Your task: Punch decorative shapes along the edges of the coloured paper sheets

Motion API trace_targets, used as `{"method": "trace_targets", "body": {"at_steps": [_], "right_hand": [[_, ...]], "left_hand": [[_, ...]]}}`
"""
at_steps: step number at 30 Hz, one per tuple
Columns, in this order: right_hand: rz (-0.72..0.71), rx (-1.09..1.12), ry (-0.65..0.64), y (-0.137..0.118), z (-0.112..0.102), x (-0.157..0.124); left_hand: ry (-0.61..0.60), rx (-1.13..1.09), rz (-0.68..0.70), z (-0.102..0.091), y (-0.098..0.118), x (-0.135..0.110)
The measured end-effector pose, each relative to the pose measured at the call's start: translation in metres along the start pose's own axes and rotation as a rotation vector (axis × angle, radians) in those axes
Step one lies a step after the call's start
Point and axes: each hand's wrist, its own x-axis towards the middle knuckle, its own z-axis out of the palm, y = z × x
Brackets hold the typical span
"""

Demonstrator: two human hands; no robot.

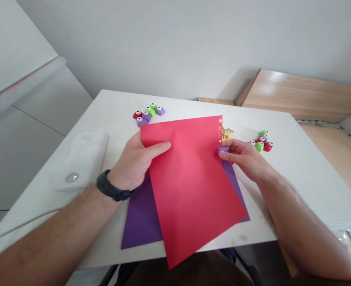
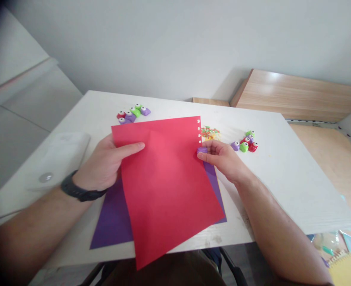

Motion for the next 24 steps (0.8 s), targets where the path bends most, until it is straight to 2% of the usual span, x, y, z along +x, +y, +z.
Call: {"method": "trace_targets", "body": {"at_steps": [11,17,24], "right_hand": [[-0.026,0.014,0.029,-0.0026,0.0005,-0.0009],[-0.008,0.02,0.033,-0.0055,0.0028,-0.0011],[-0.009,0.007,0.017,-0.0025,0.001,-0.0004]], "left_hand": [[-0.059,-0.046,-0.077,0.0007,-0.0056,0.0023],[-0.152,-0.02,-0.118,-0.0014,-0.0048,0.0005],[-0.08,0.021,-0.064,-0.0019,-0.006,0.0011]]}}
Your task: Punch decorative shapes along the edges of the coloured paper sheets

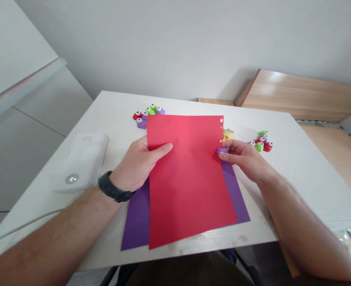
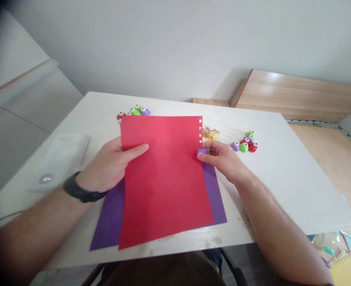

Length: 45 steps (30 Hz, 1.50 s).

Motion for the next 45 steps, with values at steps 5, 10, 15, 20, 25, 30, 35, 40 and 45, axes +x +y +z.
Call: {"method": "trace_targets", "body": {"at_steps": [5,10,15,20,25,30,35,40,45], "right_hand": [[-0.005,-0.002,-0.003,0.0009,0.0001,0.0],[-0.004,-0.016,0.011,-0.0017,0.002,-0.0008],[-0.01,-0.03,0.017,-0.0027,0.0026,-0.0001],[-0.017,-0.03,0.027,-0.0023,0.0027,-0.0002],[-0.015,-0.018,0.026,-0.0027,0.0024,-0.0001],[-0.015,-0.025,0.026,-0.0011,0.0005,0.0004],[-0.023,-0.016,0.032,0.0012,-0.0004,0.001],[-0.019,-0.023,0.044,0.0004,0.0004,0.0011],[-0.013,-0.023,0.041,-0.001,0.0013,0.0008]], "left_hand": [[0.028,0.056,0.037,-0.0018,-0.0015,0.0004],[0.024,0.034,0.038,0.0017,0.0,-0.002],[0.039,0.013,0.037,0.0042,0.0012,-0.003],[0.011,0.015,0.037,0.0032,0.0004,-0.0032],[0.012,0.001,0.036,0.0042,0.001,-0.0036],[0.025,-0.013,0.028,0.0064,0.0029,-0.0043],[0.012,-0.005,0.034,0.0054,0.0022,-0.0043],[0.005,0.035,0.053,0.0028,0.0,-0.0037],[0.012,0.061,0.063,0.0017,-0.001,-0.0034]]}}
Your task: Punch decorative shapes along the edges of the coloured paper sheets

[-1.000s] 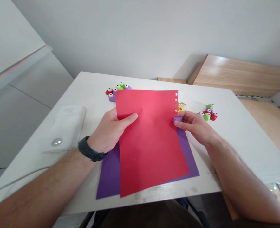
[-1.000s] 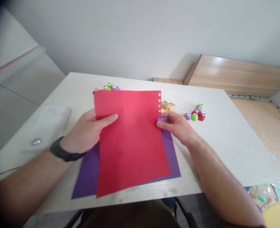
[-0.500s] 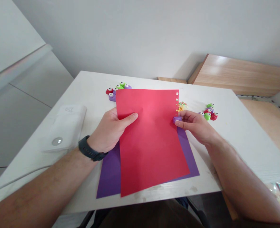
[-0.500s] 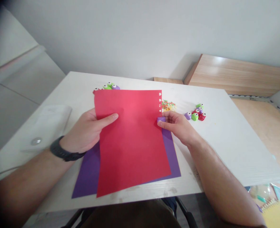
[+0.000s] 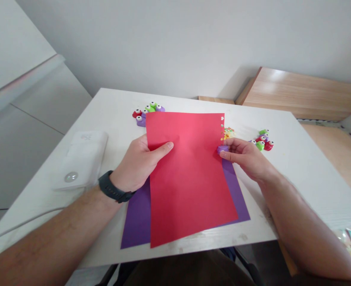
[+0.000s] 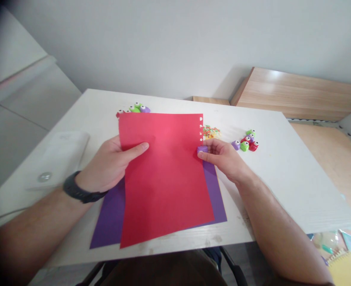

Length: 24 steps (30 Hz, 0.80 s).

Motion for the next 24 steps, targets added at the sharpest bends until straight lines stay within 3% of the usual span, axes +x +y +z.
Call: {"method": "trace_targets", "body": {"at_steps": [24], "right_hand": [[0.009,0.001,-0.019,0.0047,-0.0021,0.0001]], "left_hand": [[0.023,0.004,0.002,0.003,0.0035,-0.0016]]}}
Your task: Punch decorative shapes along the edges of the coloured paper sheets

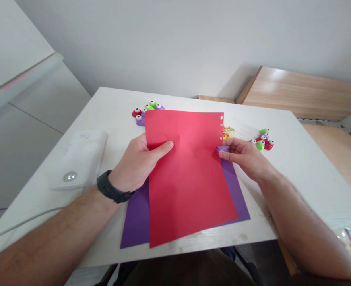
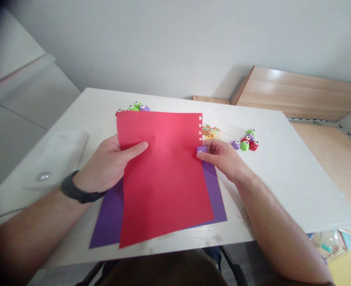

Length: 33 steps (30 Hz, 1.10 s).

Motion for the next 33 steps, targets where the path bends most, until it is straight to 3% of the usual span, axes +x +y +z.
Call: {"method": "trace_targets", "body": {"at_steps": [33], "right_hand": [[-0.016,-0.055,-0.008,-0.0014,0.002,-0.0002]], "left_hand": [[-0.061,0.003,0.016,-0.0013,-0.0014,0.0005]]}}
